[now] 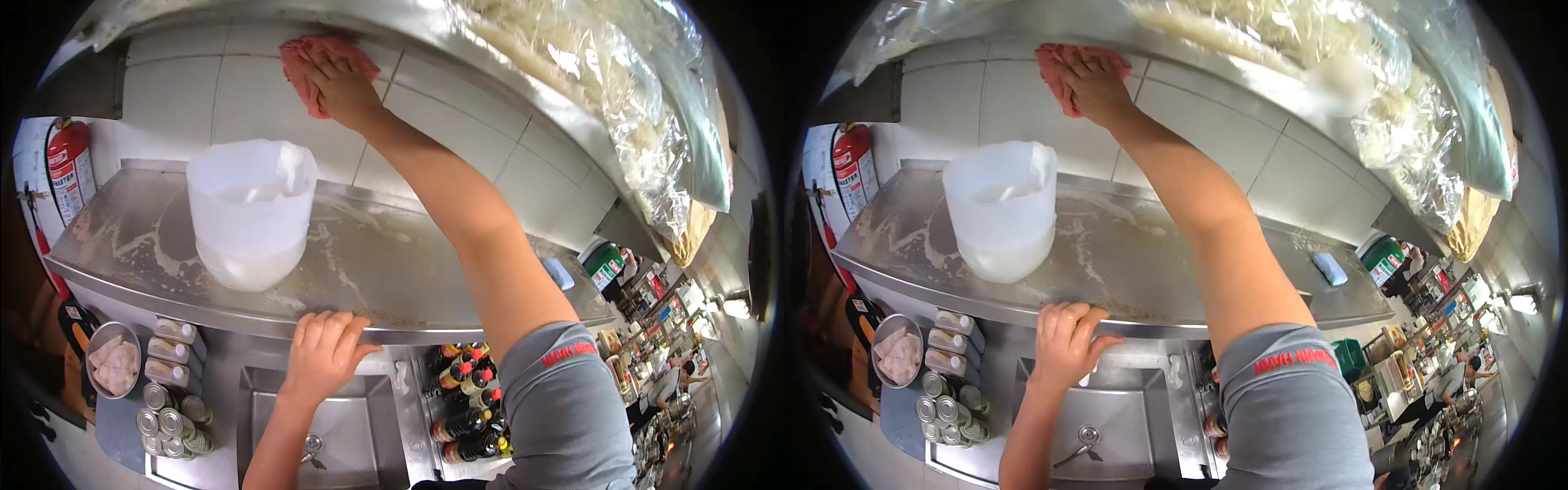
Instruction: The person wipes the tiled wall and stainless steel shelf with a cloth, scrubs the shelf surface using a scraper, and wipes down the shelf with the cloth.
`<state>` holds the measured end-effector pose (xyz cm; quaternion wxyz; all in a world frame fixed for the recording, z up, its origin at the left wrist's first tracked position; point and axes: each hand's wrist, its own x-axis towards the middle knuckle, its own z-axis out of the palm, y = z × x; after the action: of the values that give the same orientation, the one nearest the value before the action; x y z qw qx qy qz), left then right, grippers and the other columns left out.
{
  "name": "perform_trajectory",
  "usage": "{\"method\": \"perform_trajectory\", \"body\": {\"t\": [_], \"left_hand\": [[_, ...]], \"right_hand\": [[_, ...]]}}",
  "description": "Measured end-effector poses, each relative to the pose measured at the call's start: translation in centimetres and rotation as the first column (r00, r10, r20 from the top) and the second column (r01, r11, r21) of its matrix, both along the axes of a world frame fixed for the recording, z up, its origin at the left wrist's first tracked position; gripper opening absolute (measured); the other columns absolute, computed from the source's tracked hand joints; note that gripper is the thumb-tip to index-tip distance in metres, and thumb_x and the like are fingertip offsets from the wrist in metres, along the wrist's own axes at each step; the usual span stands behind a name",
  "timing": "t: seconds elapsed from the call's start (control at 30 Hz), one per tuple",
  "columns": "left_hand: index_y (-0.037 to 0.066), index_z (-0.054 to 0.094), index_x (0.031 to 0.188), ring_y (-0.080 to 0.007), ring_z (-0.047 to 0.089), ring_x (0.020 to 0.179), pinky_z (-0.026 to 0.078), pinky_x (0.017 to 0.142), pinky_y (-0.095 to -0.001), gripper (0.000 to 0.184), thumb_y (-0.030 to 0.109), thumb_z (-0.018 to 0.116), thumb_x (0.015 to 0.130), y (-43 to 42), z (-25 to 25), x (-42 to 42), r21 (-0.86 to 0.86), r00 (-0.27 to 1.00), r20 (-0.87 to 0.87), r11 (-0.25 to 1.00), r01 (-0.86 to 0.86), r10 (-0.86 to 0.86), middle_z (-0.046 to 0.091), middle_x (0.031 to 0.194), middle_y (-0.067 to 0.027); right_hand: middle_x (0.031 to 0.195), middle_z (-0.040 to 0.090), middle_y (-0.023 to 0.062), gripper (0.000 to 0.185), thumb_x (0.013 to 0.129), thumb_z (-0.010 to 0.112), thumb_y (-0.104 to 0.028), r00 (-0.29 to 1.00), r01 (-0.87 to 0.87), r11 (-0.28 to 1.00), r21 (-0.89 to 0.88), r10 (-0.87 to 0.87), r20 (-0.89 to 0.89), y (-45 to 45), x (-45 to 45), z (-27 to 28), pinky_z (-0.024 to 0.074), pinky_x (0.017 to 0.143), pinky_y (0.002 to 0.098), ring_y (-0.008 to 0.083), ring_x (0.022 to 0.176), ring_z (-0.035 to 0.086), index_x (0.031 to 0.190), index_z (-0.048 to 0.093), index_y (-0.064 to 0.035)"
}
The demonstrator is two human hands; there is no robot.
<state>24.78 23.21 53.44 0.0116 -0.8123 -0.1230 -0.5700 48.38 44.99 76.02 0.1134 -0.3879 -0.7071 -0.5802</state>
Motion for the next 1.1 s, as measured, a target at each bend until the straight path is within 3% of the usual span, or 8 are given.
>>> {"method": "perform_trajectory", "body": {"t": [0.17, 0.47, 0.6, 0.83, 0.9, 0.93, 1.07, 1.1], "left_hand": [[0.01, 0.063, 0.096, -0.0243, 0.051, 0.089, 0.041, 0.081, -0.0402, 0.045, 0.041, 0.076, 0.066, 0.3, -0.2, 0.0, 0.024, 1.0, 0.014, 1.0, -0.007, 0.006, 0.052, 0.095, -0.0044], [0.009, 0.063, 0.095, -0.0242, 0.05, 0.089, 0.039, 0.078, -0.0384, 0.045, 0.042, 0.076, 0.067, 0.3, -0.3, 0.3, 0.054, 1.0, 0.018, 0.998, -0.015, 0.014, 0.051, 0.097, -0.0045], [0.01, 0.063, 0.095, -0.0245, 0.05, 0.089, 0.039, 0.08, -0.0398, 0.044, 0.043, 0.075, 0.069, 0.2, -0.3, 0.5, 0.05, 0.999, 0.021, 0.998, -0.038, 0.037, 0.051, 0.097, -0.0042], [0.009, 0.063, 0.095, -0.0262, 0.048, 0.09, 0.039, 0.081, -0.0408, 0.046, 0.042, 0.077, 0.066, -0.2, 0.1, 0.1, 0.016, 0.999, -0.019, 0.999, -0.046, 0.046, 0.05, 0.098, -0.0054], [0.009, 0.062, 0.095, -0.026, 0.048, 0.091, 0.039, 0.081, -0.0404, 0.047, 0.042, 0.078, 0.066, -0.2, 0.0, 0.1, 0.007, 1.0, -0.019, 1.0, -0.014, 0.014, 0.05, 0.097, -0.0054], [0.009, 0.062, 0.096, -0.025, 0.049, 0.091, 0.039, 0.081, -0.0403, 0.045, 0.042, 0.076, 0.069, -0.1, 0.0, 0.1, 0.008, 1.0, -0.013, 1.0, -0.015, 0.015, 0.051, 0.098, -0.005], [0.009, 0.062, 0.098, -0.0234, 0.051, 0.091, 0.04, 0.081, -0.0403, 0.044, 0.044, 0.072, 0.074, 0.0, -0.2, 0.2, 0.005, 1.0, -0.004, 1.0, -0.022, 0.022, 0.052, 0.098, -0.0042], [0.009, 0.062, 0.098, -0.0235, 0.051, 0.091, 0.04, 0.081, -0.0404, 0.044, 0.045, 0.072, 0.074, 0.0, -0.2, 0.2, 0.006, 1.0, -0.001, 1.0, -0.027, 0.027, 0.052, 0.098, -0.0042]], "right_hand": [[0.142, 0.042, 0.0021, 0.062, 0.083, 0.053, -0.016, 0.988, 0.155, 0.805, -0.573, -0.133, 0.079, -8.3, 7.6, -8.0, 0.0285, 0.107, 0.0469, 0.0238, 0.134, 0.035, 0.141, 0.037, -0.03], [0.15, 0.026, 0.0045, 0.076, 0.085, 0.059, -0.021, 0.468, 0.875, 0.323, -0.36, -0.754, 0.46, -28.4, 24.3, -9.0, 0.0269, 0.109, 0.0524, 0.0338, 0.136, 0.029, 0.149, 0.019, -0.0266], [0.148, 0.026, 0.0083, 0.073, 0.075, 0.062, -0.009, 0.941, 0.228, 0.903, -0.364, -0.3, -0.154, -16.9, 19.1, -12.2, 0.0281, 0.102, 0.0598, 0.0402, 0.131, 0.029, 0.142, 0.036, -0.021], [0.151, 0.024, 0.0073, 0.072, 0.08, 0.057, -0.013, 0.959, 0.276, 0.914, -0.297, -0.285, 0.015, -12.4, 16.6, -10.6, 0.0174, 0.109, 0.0612, 0.0355, 0.138, 0.022, 0.147, 0.029, -0.0206], [0.152, 0.022, 0.0115, 0.061, 0.086, 0.051, -0.014, 0.851, 0.429, 0.84, -0.332, -0.499, -0.163, -19.0, 22.9, -11.2, 0.0148, 0.113, 0.0544, 0.0394, 0.139, 0.018, 0.144, 0.034, -0.0079], [0.152, 0.018, 0.017, 0.066, 0.086, 0.051, -0.015, 0.587, 0.735, 0.558, -0.385, -0.808, -0.049, -22.3, 23.1, -10.3, 0.0097, 0.114, 0.0543, 0.0401, 0.141, 0.009, 0.146, 0.026, -0.0051], [0.153, 0.017, 0.0136, 0.07, 0.088, 0.051, -0.021, 0.462, 0.829, 0.481, -0.284, -0.876, -0.136, -20.1, 22.5, -9.4, 0.0064, 0.115, 0.0526, 0.039, 0.143, 0.007, 0.149, 0.018, -0.0103], [0.15, 0.022, 0.0133, 0.06, 0.09, 0.048, -0.018, 0.751, 0.011, 0.933, -0.36, -0.245, -0.613, -16.5, 21.9, -9.3, 0.0115, 0.115, 0.049, 0.0349, 0.142, 0.01, 0.146, 0.026, -0.0106]]}}
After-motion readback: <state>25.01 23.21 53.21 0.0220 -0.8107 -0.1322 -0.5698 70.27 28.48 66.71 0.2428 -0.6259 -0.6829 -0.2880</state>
